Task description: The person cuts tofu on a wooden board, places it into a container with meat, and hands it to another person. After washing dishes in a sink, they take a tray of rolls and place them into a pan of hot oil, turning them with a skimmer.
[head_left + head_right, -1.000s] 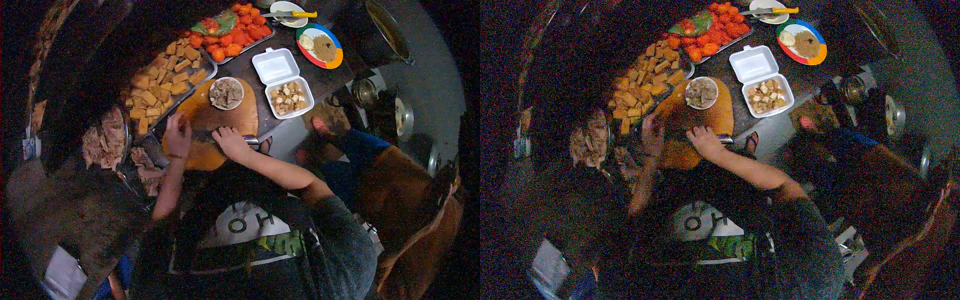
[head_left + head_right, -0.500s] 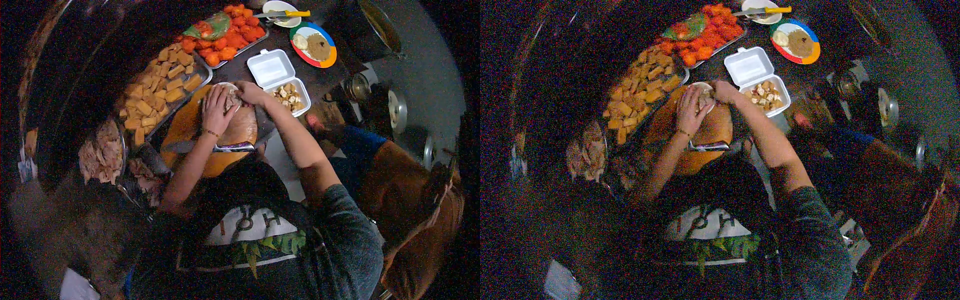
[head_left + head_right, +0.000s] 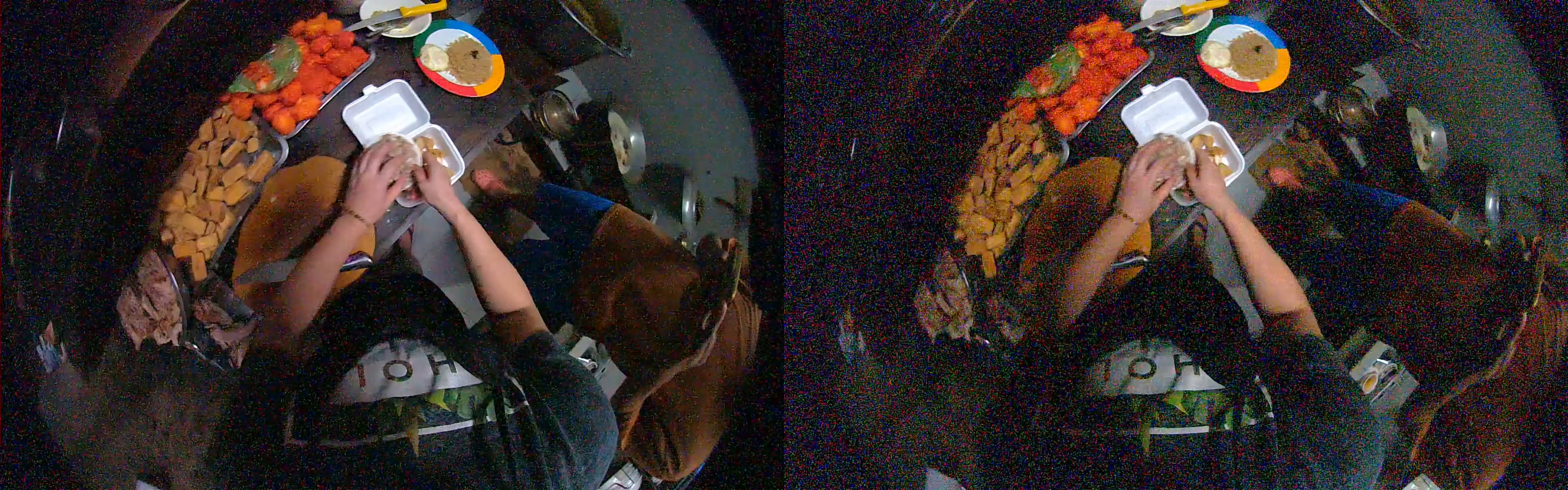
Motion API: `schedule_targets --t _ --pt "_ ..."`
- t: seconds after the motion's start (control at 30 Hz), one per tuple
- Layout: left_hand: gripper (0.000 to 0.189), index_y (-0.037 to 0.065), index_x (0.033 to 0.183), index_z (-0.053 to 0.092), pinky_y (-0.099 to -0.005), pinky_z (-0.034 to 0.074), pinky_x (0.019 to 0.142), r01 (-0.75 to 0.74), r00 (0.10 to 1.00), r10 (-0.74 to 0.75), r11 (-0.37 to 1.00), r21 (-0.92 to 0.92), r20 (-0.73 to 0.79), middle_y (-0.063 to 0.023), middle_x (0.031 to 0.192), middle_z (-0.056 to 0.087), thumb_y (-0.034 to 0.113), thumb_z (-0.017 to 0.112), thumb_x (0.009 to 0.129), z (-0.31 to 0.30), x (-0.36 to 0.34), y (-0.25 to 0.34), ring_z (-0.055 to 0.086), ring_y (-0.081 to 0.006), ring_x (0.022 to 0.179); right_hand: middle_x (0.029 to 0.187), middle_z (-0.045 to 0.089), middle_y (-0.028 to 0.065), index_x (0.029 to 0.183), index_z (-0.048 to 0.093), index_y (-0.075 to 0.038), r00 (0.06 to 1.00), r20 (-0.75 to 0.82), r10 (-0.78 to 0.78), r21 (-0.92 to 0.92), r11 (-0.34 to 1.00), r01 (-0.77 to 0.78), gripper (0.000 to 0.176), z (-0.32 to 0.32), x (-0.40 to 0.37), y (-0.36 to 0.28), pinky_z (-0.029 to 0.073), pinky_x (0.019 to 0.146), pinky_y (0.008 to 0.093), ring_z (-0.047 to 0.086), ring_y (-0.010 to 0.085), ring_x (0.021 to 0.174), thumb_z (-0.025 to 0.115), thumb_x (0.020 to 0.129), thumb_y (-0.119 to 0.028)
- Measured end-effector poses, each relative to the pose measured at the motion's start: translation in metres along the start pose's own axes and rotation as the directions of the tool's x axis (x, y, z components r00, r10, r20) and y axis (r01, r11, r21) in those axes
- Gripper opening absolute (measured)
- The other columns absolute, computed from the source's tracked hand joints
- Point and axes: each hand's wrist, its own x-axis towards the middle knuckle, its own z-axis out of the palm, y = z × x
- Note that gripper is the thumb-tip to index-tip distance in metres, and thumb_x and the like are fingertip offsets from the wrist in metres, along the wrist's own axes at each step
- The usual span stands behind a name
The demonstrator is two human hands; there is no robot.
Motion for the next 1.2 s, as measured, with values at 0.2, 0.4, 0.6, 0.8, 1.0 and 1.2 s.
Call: schedule_targets --t 0.2,0.4,0.6,0.8,1.0,1.2 --pt "0.025 0.008 0.089 0.053 -0.0377 0.037 0.083 0.022 0.992 -0.017 0.999 -0.041 0.124 -0.0099 0.106 0.044 0.012 0.060 0.065 0.083 0.024 0.017 0.042 -0.0286 0.099 0.067 0.054 0.0246 0.084 0.039 -0.002 0.956 -0.285 -0.069 -0.231 0.973 0.001 0.013 -0.042 0.007 0.058 0.042 0.054 0.0475 0.052 0.0416 0.062 0.045 0.079 -0.012" --pt "0.022 0.007 0.086 0.053 -0.0363 0.038 0.083 -0.026 0.991 0.029 0.999 -0.031 0.128 -0.0101 0.101 0.046 0.009 0.058 0.065 0.099 0.018 0.005 0.043 -0.0278 0.096 0.067 0.051 0.0271 0.083 0.037 0.000 0.948 -0.315 -0.049 -0.202 0.979 -0.016 0.013 -0.040 0.014 0.067 0.040 0.054 0.0476 0.051 0.0426 0.065 0.043 0.081 -0.011" --pt "0.019 0.006 0.086 0.054 -0.0373 0.037 0.083 -0.035 0.982 0.039 0.999 -0.030 0.183 -0.0095 0.099 0.047 0.011 0.058 0.068 0.091 0.003 -0.005 0.044 -0.0276 0.095 0.065 0.051 0.0264 0.082 0.037 -0.001 0.934 -0.356 -0.018 -0.156 0.987 -0.041 0.012 -0.039 0.024 0.068 0.040 0.053 0.0480 0.051 0.0429 0.063 0.045 0.080 -0.010" --pt "0.034 0.006 0.098 0.050 -0.0422 0.031 0.088 0.106 0.991 -0.107 0.994 0.018 0.078 -0.0101 0.103 0.046 0.023 0.058 0.069 0.089 0.015 0.011 0.040 -0.0289 0.101 0.066 0.052 0.0260 0.082 0.037 -0.002 0.934 -0.355 0.024 -0.133 0.988 -0.076 0.013 -0.031 0.032 0.075 0.041 0.053 0.0472 0.051 0.0422 0.064 0.045 0.080 -0.011" --pt "0.028 0.007 0.090 0.052 -0.0400 0.031 0.089 -0.323 0.906 0.286 0.943 0.074 0.313 -0.0076 0.095 0.050 0.024 0.055 0.068 0.110 0.004 0.038 0.042 -0.0250 0.101 0.069 0.052 0.0261 0.083 0.039 -0.001 0.938 -0.346 0.018 -0.088 0.995 -0.052 0.014 -0.035 0.037 0.075 0.040 0.055 0.0479 0.050 0.0432 0.067 0.044 0.081 -0.014" --pt "0.019 0.011 0.085 0.054 -0.0366 0.028 0.092 -0.652 0.717 0.491 0.723 0.227 0.495 -0.0020 0.093 0.052 0.020 0.043 0.073 0.142 -0.015 0.021 0.043 -0.0184 0.100 0.073 0.052 0.0272 0.087 0.039 -0.001 0.952 -0.298 0.068 -0.107 0.989 -0.104 0.016 -0.035 0.043 0.081 0.041 0.058 0.0481 0.050 0.0438 0.071 0.045 0.080 -0.014"
